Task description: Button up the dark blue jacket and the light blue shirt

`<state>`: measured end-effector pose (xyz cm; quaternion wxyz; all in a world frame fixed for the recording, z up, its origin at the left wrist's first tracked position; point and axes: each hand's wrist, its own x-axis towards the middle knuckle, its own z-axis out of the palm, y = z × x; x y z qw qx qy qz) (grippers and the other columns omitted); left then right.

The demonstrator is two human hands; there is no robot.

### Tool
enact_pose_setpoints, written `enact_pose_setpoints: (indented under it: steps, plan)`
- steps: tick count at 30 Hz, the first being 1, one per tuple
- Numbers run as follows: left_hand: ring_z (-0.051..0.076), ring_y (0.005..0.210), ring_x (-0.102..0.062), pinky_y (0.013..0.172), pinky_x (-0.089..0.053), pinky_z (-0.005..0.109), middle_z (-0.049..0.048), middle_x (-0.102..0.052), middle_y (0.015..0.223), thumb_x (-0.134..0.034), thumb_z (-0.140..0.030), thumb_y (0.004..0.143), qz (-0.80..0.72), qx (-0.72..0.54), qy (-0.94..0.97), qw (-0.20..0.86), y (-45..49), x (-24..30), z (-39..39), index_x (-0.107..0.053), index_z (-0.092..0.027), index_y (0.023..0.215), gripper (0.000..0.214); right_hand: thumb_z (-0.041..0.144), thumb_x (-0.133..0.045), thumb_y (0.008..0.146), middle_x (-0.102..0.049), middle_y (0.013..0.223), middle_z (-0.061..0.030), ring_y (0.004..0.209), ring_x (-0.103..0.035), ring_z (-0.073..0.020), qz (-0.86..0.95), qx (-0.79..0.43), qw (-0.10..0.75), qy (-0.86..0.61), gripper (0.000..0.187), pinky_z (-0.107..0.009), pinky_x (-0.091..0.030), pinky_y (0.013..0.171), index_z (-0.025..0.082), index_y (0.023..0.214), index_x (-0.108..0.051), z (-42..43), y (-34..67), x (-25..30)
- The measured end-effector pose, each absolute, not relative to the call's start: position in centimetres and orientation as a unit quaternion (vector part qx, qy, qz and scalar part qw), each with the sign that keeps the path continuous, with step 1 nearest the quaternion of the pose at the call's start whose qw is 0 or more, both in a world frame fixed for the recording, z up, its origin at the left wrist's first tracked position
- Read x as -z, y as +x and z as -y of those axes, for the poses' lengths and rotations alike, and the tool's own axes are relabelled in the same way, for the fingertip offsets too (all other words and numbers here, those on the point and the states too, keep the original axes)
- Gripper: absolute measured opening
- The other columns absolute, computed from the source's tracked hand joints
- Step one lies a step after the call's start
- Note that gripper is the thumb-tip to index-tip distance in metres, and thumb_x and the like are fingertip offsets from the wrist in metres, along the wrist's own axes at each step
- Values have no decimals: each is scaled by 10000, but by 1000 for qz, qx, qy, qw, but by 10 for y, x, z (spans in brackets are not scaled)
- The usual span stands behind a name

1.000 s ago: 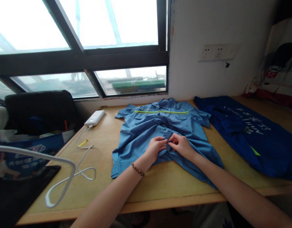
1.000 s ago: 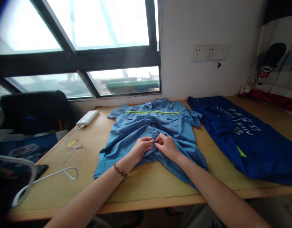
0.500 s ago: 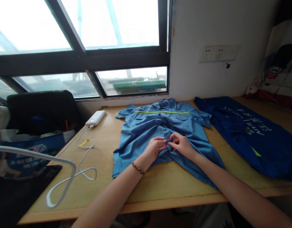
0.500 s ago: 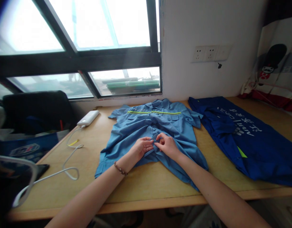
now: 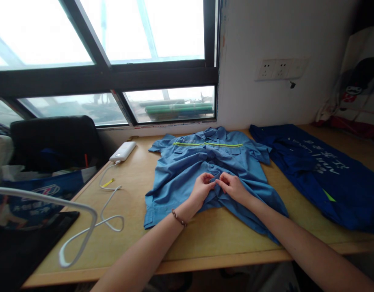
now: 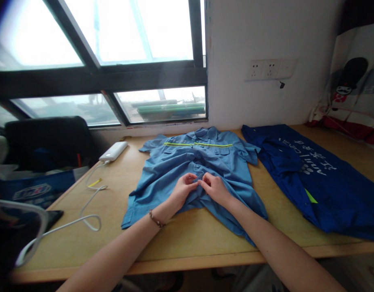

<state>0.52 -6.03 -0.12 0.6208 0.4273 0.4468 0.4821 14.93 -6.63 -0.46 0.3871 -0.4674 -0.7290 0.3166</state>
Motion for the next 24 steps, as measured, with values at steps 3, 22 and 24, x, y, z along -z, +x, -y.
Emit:
enact_pose_setpoints:
  steps: [3, 22, 24]
  plan:
    - [76, 638, -520, 575, -394, 159, -9, -565, 695, -663, -79, 527, -415, -503, 476, 590, 7, 1, 59, -523, -136, 721, 245, 420, -474, 795, -453, 457, 48, 442, -421, -94, 724, -314, 383, -480, 317, -212, -318, 464, 193, 576, -448, 65, 150, 5]
    - [77, 351, -385, 390, -277, 176, -62, -449, 409, -614, -273, 668, -451, -301, 631, 554, -9, -8, 57, -542, -157, 826, 208, 450, -485, 753, -517, 466, 22, 397, -436, -78, 648, -512, 290, -483, 330, -192, -315, 395, 155, 610, -518, 66, 160, -6]
    - [102, 406, -444, 436, -328, 191, -35, -484, 445, -650, -313, 646, -467, -296, 683, 478, -15, -12, 63, -574, -161, 800, 229, 411, -497, 761, -565, 553, -6, 508, -514, -117, 714, -387, 277, -514, 280, -227, -391, 480, 159, 650, -550, 84, 167, -12]
